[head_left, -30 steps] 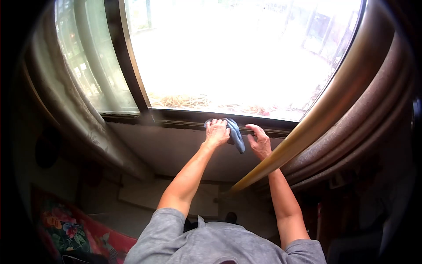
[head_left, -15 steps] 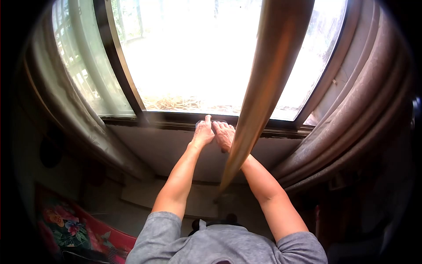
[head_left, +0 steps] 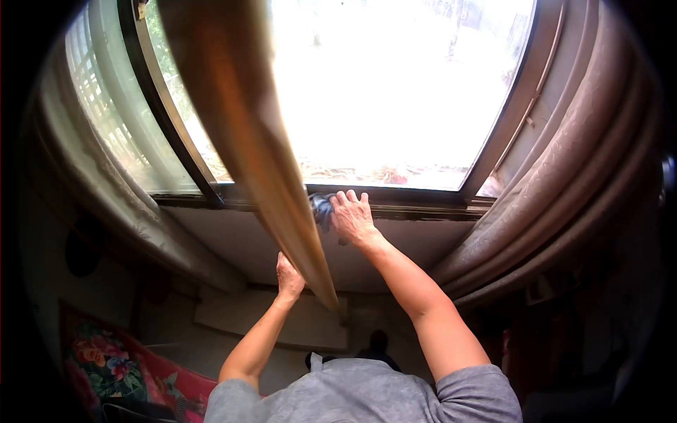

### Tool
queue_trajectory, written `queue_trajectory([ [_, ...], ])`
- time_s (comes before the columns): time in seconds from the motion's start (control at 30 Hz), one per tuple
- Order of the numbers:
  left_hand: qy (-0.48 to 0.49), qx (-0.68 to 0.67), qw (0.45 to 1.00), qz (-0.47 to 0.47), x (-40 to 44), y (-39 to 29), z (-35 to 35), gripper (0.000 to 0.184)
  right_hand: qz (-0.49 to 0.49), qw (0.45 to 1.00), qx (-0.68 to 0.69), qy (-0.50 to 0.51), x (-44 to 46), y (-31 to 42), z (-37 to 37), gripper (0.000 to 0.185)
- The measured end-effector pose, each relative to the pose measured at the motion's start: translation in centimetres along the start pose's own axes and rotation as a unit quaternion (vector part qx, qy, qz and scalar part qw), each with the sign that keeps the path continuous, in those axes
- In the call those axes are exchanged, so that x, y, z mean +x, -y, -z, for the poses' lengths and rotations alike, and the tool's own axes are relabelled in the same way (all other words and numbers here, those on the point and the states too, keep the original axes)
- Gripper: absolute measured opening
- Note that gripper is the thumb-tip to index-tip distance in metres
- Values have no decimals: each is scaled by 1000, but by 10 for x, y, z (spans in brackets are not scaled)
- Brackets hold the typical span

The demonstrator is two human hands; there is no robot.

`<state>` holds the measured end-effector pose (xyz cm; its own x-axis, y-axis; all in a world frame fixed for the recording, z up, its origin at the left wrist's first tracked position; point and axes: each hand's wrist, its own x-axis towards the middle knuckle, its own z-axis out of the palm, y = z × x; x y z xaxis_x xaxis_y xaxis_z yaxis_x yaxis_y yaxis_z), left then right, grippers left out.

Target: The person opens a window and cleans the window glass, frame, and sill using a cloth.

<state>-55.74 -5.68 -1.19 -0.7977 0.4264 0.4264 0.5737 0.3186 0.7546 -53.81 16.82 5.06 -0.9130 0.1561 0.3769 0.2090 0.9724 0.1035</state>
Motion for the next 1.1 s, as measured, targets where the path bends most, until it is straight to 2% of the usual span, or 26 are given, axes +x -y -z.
queue_trajectory([
  [0.1, 11, -58, 991, 121, -34, -2, 13, 41, 4, 999, 13, -30, -11, -21, 1, 34],
  [0.13, -27, -90, 990, 102, -41, 15, 6, 40, 8, 999, 13, -37, -14, -28, 2, 33],
  [0.2, -78, -63, 990, 96, -55, 29, -3, 38, 15, 998, 15, -52, -20, -40, 5, 31],
  [0.23, -94, -187, 961, 178, -59, 22, -3, 36, 20, 997, 16, -75, -24, -46, 4, 30],
  [0.27, -70, -210, 955, 199, -67, 30, -4, 31, 23, 998, 6, -62, -26, -54, 6, 31],
  [0.33, 26, 1, 979, 201, -89, 38, 2, 26, 27, 999, -12, -34, -35, -69, 11, 33],
  [0.4, 200, 129, 938, 253, -104, 10, 13, 28, 27, 999, -8, -44, -44, -88, 15, 32],
  [0.43, 286, 192, 897, 276, -112, -6, 18, 30, 25, 999, -2, -47, -49, -97, 20, 32],
  [0.47, 288, 96, 925, 231, -134, -9, 17, 34, 23, 999, 4, -49, -56, -107, 23, 31],
  [0.53, 399, 73, 874, 266, -155, -31, 9, 36, 4, 998, 13, -57, -69, -128, 24, 30],
  [0.63, 471, -18, 848, 242, -174, -45, -19, 39, -32, 998, -1, -52, -90, -158, 34, 29],
  [0.73, 455, -62, 855, 241, -148, -89, -41, 37, -68, 993, -3, -98, -107, -182, 37, 24],
  [0.87, 379, -141, 899, 169, -108, -130, -73, 33, -256, 961, -39, -102, -139, -229, 21, 17],
  [0.97, 336, -192, 904, 182, -77, -148, -99, 31, -301, 922, 134, -203, -149, -250, 20, 21],
  [1.03, 261, -188, 938, 130, -57, -155, -123, 31, -322, 874, 223, -288, -141, -256, 18, 26],
  [1.1, 201, -196, 954, 102, -35, -167, -141, 32, -353, 861, 231, -283, -138, -266, 10, 24],
])
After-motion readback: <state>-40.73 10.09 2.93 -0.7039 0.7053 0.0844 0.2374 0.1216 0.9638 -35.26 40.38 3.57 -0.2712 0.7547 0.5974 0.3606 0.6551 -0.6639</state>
